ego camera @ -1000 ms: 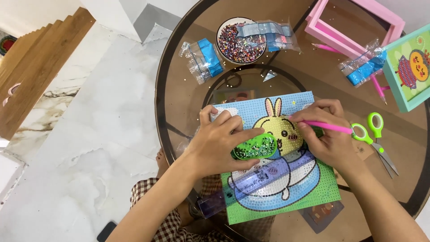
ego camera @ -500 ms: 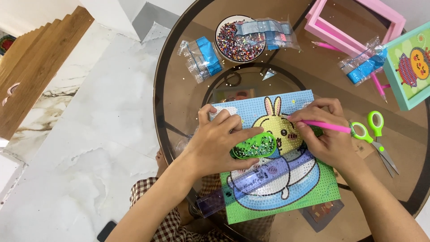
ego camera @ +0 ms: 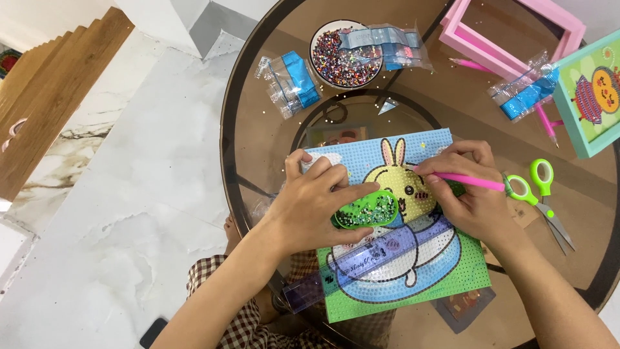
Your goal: The person is performing diamond painting, which involves using a pen tool to place small resin gems onto a coded sticky canvas to create a mosaic image.
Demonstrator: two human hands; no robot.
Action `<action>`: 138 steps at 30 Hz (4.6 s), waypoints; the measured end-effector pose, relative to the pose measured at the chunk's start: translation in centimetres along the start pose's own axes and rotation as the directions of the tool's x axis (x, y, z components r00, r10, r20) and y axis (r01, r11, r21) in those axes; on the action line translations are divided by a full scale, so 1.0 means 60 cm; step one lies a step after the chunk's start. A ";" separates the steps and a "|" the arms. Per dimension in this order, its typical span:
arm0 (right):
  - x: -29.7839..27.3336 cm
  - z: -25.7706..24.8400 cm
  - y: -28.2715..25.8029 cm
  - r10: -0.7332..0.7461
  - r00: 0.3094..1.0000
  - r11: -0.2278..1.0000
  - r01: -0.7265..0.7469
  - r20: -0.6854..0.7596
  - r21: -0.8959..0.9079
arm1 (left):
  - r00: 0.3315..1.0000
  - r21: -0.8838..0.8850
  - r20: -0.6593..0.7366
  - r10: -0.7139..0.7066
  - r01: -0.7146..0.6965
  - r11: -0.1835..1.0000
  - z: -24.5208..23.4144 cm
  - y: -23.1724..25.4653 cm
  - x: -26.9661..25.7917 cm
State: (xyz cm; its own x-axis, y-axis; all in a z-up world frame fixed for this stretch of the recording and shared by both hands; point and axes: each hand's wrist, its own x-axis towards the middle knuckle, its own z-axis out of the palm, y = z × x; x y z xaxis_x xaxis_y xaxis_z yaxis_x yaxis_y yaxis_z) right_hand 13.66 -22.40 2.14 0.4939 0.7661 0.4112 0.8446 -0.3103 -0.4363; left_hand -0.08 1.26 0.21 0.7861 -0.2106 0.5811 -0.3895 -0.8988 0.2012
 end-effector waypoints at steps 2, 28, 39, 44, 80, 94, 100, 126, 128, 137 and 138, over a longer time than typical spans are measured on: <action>0.001 0.000 -0.002 -0.004 1.000 1.000 0.004 -0.003 0.002 | 1.000 -0.006 0.009 -0.003 0.003 1.000 -0.001 0.000 0.001; 0.012 -0.116 -0.007 0.236 0.896 0.972 -0.215 0.375 -0.099 | 0.974 0.020 -0.125 -0.191 0.195 0.981 -0.001 -0.005 0.005; 0.007 -0.128 0.038 0.664 0.555 0.746 -0.457 0.501 -0.484 | 0.881 0.198 -0.098 -0.463 0.473 0.858 -0.004 -0.002 0.006; 0.011 -0.134 0.045 0.695 0.484 0.705 -0.605 0.532 -0.371 | 0.878 0.183 -0.058 -0.476 0.478 0.859 -0.004 -0.002 0.007; 0.118 -0.005 0.052 0.406 0.914 0.845 -0.382 0.015 0.375 | 0.997 -0.068 -0.067 0.036 -0.040 0.997 -0.013 0.011 0.008; 0.073 -0.123 0.000 0.522 0.846 0.813 -0.532 0.111 0.236 | 0.997 0.071 -0.067 -0.030 0.035 0.997 -0.021 0.009 0.011; -0.006 -0.147 0.023 0.759 0.577 0.650 -0.701 0.302 -0.294 | 0.963 0.088 -0.176 -0.206 0.224 0.971 -0.009 0.001 0.015; -0.075 -0.110 0.068 0.401 0.916 0.911 -0.397 0.016 -0.107 | 0.910 0.057 0.130 -0.393 0.389 0.919 -0.026 -0.011 0.013; -0.081 -0.090 0.066 0.310 0.949 0.951 -0.310 -0.054 0.010 | 0.912 0.058 0.102 -0.398 0.394 0.917 -0.017 -0.015 0.010; 0.008 -0.006 -0.058 0.033 0.997 0.838 0.008 -0.064 0.546 | 0.943 -0.054 0.049 -0.329 0.331 0.942 -0.011 -0.017 0.002; 0.023 0.000 -0.075 0.077 0.995 0.835 -0.031 -0.060 0.550 | 0.966 -0.063 -0.021 -0.258 0.256 0.965 -0.011 -0.015 0.001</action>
State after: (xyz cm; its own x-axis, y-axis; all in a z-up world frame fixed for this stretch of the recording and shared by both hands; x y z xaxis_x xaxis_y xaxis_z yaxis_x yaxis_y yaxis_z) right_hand 10.55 -19.99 4.68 0.5687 0.7049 0.4239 0.5758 0.0268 -0.8172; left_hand 0.02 2.31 0.58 0.8495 0.0366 0.5263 -0.2046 -0.8967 0.3926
